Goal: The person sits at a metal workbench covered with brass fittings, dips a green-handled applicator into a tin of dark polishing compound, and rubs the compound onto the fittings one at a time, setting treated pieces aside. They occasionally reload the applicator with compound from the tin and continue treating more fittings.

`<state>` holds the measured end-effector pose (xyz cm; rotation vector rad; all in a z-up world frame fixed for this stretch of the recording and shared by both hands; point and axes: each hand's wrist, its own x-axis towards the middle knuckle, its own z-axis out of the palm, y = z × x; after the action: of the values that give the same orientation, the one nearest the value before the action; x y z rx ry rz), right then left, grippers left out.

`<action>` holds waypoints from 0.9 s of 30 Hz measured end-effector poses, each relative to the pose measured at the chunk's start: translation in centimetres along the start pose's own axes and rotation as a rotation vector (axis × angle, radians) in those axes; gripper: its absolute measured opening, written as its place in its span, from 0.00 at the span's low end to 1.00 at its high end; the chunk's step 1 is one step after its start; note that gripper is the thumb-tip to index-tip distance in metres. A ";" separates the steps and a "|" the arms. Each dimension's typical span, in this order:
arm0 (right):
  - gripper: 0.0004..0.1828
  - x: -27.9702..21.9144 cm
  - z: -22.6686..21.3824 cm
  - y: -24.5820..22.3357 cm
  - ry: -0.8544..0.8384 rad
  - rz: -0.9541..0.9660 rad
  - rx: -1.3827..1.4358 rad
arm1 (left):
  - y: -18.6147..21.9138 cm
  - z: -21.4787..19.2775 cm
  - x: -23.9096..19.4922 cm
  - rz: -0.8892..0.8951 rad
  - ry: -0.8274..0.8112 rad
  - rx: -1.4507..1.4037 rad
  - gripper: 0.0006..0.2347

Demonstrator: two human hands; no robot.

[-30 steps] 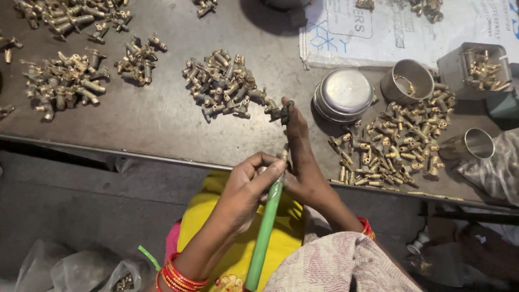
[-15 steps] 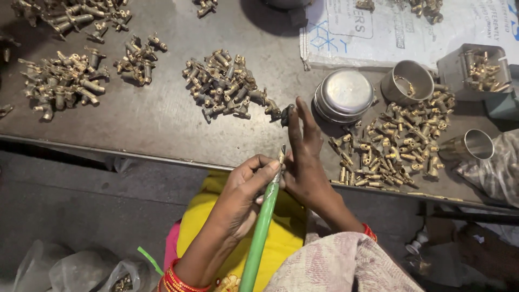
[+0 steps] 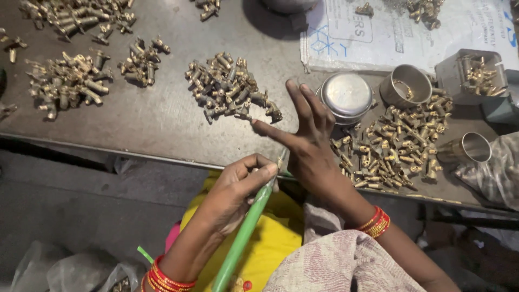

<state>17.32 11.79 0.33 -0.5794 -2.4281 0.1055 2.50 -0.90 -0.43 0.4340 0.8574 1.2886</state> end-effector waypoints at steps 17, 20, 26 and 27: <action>0.49 -5.5 2.1 -4.7 -0.176 1.006 1.830 | -0.8 -2.0 4.0 0.642 0.449 0.178 0.07; 0.51 -5.8 2.0 -3.9 -0.154 0.952 1.673 | -1.3 -3.0 4.6 0.659 0.545 0.294 0.08; 0.51 -6.6 1.5 -3.7 -0.231 0.922 1.552 | 1.3 -5.4 5.4 0.659 0.431 -0.247 0.12; 0.51 -6.6 1.4 -3.8 -0.262 0.922 1.516 | 2.0 -5.4 5.6 0.679 0.386 -0.352 0.13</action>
<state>19.67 5.66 -3.73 -0.8136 -1.3734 2.1722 -2.64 3.95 -4.13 0.1941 0.8001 2.1610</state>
